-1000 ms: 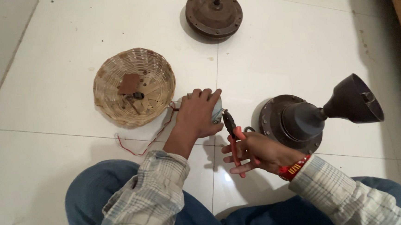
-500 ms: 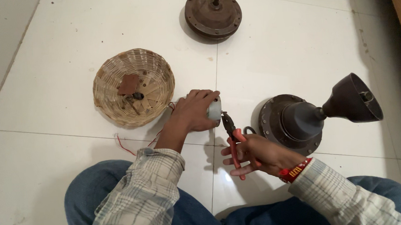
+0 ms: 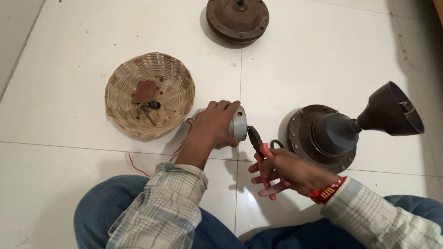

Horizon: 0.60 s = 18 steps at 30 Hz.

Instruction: The person sits on the floor and uses pliers to strip insulation from wires on a ceiling fan motor. They then pick up the fan housing and adjust a small metal clip inside it.

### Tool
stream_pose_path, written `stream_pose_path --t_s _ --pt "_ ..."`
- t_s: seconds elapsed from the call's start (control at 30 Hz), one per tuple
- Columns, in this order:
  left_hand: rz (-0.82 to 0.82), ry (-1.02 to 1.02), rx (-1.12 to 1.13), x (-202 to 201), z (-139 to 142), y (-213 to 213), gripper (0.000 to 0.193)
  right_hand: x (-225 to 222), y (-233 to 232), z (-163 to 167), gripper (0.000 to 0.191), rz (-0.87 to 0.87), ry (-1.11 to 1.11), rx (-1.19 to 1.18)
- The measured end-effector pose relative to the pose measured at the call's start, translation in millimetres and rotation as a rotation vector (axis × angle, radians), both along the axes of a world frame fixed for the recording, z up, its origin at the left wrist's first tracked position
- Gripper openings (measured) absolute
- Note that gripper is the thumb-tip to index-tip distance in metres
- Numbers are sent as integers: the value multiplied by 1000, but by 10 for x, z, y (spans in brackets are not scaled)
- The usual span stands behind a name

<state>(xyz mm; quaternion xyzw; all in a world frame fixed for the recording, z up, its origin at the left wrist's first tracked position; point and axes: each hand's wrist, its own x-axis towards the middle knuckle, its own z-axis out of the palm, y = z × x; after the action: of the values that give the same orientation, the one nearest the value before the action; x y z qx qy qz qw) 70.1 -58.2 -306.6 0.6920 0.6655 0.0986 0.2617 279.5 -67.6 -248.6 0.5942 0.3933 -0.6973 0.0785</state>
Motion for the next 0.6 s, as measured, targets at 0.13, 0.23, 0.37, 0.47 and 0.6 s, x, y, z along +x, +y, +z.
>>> stream_pose_path --t_s 0.13,0.23,0.37,0.47,0.6 --pt "6 22 -10 4 8 3 110 -20 58 45 53 3 -4 -33" --pt "0 19 6 5 8 2 109 -45 115 103 54 26 -24 -46" --pt "-9 37 13 11 -3 7 110 -90 128 162 54 102 -112 38" --pt "-20 54 16 13 -17 26 110 -132 81 145 54 64 -117 73" --pt "-10 38 52 3 -47 18 107 -186 96 40 51 71 -78 48"
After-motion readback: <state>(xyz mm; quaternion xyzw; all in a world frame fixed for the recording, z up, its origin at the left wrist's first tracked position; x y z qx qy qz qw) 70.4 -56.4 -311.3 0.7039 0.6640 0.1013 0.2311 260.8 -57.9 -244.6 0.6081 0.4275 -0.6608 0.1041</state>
